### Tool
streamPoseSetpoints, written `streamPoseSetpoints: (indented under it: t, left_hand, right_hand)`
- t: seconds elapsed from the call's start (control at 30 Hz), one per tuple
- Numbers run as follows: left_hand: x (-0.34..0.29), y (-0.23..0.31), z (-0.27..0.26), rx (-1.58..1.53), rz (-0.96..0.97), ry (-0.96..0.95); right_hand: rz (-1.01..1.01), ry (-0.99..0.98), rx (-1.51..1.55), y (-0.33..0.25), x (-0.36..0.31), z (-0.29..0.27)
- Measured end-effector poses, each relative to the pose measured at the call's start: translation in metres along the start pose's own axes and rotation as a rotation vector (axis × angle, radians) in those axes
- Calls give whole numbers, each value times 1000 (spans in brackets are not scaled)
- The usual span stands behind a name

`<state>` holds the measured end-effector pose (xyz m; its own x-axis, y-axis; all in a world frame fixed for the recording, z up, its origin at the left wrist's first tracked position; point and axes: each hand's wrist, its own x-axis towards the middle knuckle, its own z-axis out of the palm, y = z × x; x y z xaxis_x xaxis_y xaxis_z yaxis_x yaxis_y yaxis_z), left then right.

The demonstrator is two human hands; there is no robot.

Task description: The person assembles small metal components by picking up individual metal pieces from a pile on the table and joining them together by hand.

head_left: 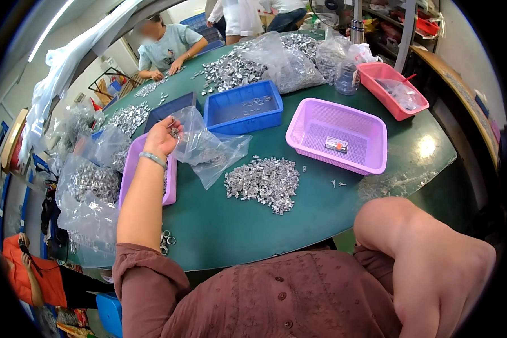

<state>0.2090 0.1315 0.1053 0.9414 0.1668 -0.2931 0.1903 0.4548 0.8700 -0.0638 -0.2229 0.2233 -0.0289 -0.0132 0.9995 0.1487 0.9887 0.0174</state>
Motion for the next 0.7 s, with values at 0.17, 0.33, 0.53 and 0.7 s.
streamPoseSetpoints:
  t: [0.17, 0.33, 0.53, 0.7]
  left_hand:
    - [-7, 6, -13, 92, -32, -88]
    - [-31, 8, -7, 281, 235, -76]
    - [-121, 11, -31, 94, 486, -208]
    - [-239, -29, -105, -128, 523, -56]
  right_hand:
    - [-140, -84, 74, 17, 0, -7]
    - [192, -219, 314, 15, 6, -33]
    - [558, -95, -122, 34, -24, -59]
    - [624, -56, -309, 45, -52, -58]
